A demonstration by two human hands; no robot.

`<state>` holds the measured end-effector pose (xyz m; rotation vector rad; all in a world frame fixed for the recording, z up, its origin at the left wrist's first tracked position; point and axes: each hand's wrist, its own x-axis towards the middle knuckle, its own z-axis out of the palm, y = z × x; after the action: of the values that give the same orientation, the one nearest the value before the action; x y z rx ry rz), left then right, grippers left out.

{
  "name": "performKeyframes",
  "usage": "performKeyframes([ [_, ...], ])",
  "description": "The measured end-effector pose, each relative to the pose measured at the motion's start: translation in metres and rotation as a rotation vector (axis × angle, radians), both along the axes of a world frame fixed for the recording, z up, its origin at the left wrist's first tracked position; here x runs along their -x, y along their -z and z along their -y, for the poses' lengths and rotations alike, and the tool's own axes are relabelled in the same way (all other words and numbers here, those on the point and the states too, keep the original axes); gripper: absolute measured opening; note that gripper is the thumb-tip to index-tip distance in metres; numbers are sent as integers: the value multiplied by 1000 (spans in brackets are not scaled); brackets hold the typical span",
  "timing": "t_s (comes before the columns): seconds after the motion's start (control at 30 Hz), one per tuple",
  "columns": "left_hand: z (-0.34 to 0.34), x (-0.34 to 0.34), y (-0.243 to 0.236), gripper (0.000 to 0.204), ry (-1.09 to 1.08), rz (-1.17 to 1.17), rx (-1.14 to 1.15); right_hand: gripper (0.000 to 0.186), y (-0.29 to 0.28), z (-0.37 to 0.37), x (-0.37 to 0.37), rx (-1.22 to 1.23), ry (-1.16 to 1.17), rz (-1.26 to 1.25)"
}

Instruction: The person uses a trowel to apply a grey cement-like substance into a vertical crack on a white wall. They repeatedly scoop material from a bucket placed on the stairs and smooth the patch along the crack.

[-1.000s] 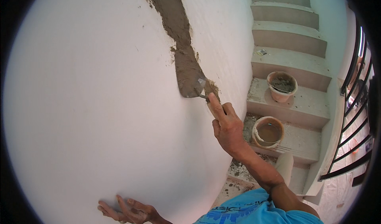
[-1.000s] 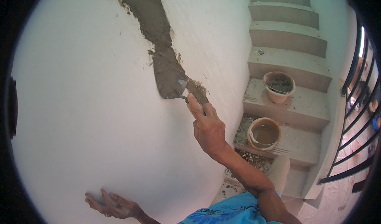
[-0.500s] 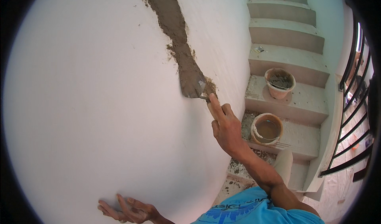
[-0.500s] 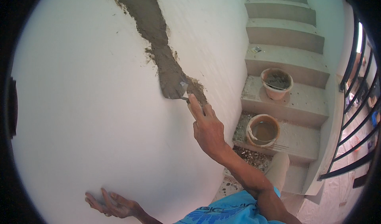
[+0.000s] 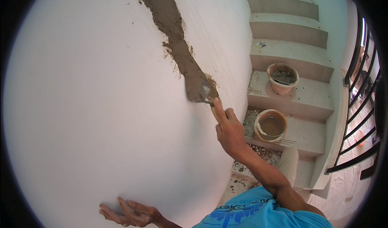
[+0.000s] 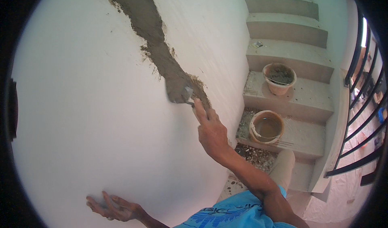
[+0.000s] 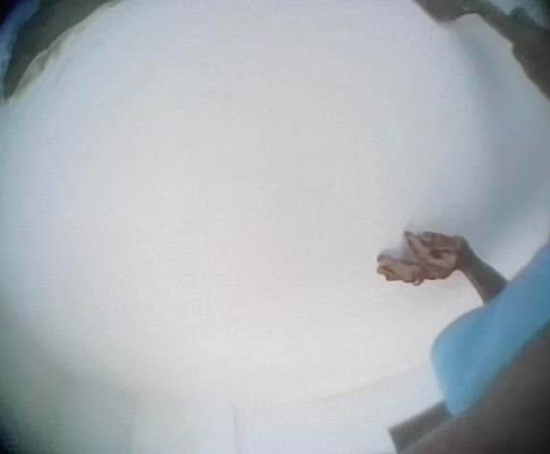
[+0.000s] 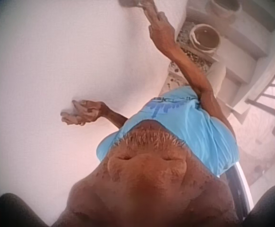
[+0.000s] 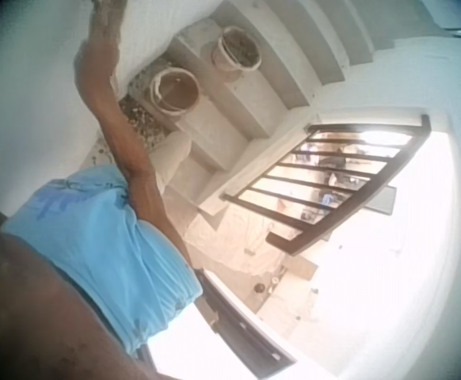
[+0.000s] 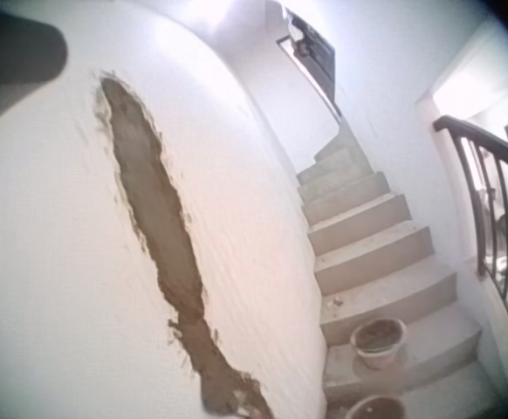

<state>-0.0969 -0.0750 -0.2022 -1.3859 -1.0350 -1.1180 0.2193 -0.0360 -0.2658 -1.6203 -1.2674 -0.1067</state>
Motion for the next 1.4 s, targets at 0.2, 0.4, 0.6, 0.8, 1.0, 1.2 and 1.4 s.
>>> performKeyframes([
  [0.2, 0, 1, -4, 30, 25, -23, -30, 88, 3, 22, 0, -18, -79, -77],
  [0.4, -1, -3, -5, 28, 37, -23, -32, 87, -7, 4, 7, -96, -61, -14],
  [0.6, -1, 9, 0, 27, 10, -23, 2, 86, 30, 33, 1, 119, -60, -72],
  [0.8, -3, 16, 2, 28, 4, -52, -6, 86, 0, 24, 6, -83, -87, -83],
  [1.0, -3, 11, 1, 27, 19, -40, 2, 86, 20, 8, 17, 25, -73, -122],
  [1.2, -2, 11, -2, 27, 19, -38, 19, 87, 31, 35, 5, 94, -86, -110],
  [1.4, -2, 12, 0, 26, 8, -24, -4, 87, 2, 23, 7, -23, -121, -119],
])
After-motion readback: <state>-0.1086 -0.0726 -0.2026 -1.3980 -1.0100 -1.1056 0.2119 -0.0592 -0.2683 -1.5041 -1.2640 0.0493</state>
